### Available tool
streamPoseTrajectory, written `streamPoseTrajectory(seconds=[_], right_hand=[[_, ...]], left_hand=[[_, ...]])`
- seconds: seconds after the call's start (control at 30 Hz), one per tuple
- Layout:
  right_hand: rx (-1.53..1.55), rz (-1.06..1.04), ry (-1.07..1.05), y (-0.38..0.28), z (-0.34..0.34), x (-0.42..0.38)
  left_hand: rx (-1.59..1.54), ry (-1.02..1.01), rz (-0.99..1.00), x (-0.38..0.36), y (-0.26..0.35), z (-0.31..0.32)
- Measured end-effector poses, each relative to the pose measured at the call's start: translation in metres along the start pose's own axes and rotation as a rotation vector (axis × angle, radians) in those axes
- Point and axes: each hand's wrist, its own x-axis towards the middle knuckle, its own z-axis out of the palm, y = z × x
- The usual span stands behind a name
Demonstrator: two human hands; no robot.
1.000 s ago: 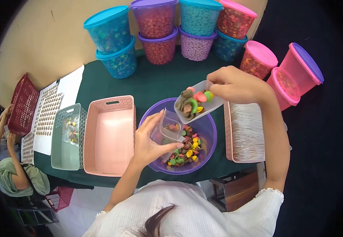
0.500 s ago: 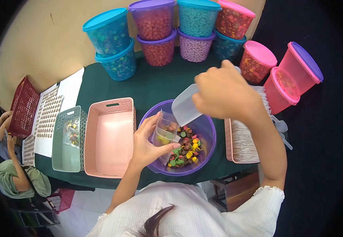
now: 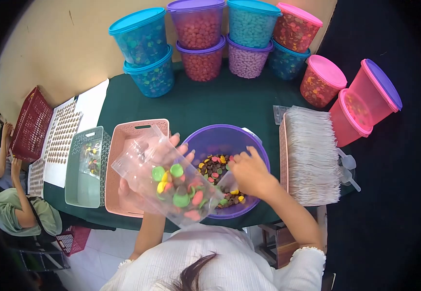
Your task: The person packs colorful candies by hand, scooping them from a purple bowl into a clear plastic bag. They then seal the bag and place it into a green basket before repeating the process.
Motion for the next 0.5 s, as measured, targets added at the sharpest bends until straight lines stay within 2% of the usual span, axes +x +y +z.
streamPoseTrajectory(seconds=[0.03, 0.07, 0.13, 0.2, 0.23, 0.27, 0.3, 0.37, 0.4, 0.43, 0.47, 0.5], right_hand=[[0.226, 0.021, 0.050, 0.001, -0.018, 0.001], [0.226, 0.018, 0.049, -0.005, -0.034, -0.002], [1.325, 0.159, 0.305, -0.017, -0.058, -0.003], [1.543, -0.001, 0.426, -0.037, -0.057, -0.004], [1.573, -0.058, 0.376, -0.045, -0.050, -0.003], [1.432, -0.061, 0.498, -0.058, -0.050, 0.000], [1.424, -0.024, 0.560, -0.065, -0.044, 0.001], [1.415, 0.014, 0.621, -0.073, -0.037, -0.002], [1.601, 0.076, 0.608, -0.076, -0.037, -0.006], [1.788, 0.141, 0.588, -0.079, -0.036, -0.008], [1.792, 0.143, 0.585, -0.081, -0.033, -0.009], [1.698, 0.140, 0.666, -0.083, -0.029, -0.010]], left_hand=[[-0.093, -0.030, 0.009, -0.004, -0.002, 0.001], [-0.092, -0.028, 0.011, -0.008, -0.002, 0.003], [-0.043, 0.104, -0.060, -0.014, -0.003, 0.008], [0.050, 0.059, -0.051, -0.014, -0.008, 0.009], [0.288, 0.032, -0.074, -0.014, -0.010, 0.010], [0.524, 0.003, -0.098, -0.013, -0.012, 0.010], [0.523, 0.000, -0.101, -0.015, -0.013, 0.010], [0.703, 0.126, -0.095, -0.020, -0.013, 0.008], [0.704, 0.128, -0.095, -0.018, -0.008, 0.010], [0.902, 0.080, -0.099, -0.016, 0.001, 0.014], [1.100, 0.029, -0.105, -0.014, 0.007, 0.019], [1.048, 0.078, -0.068, -0.013, 0.008, 0.025]])
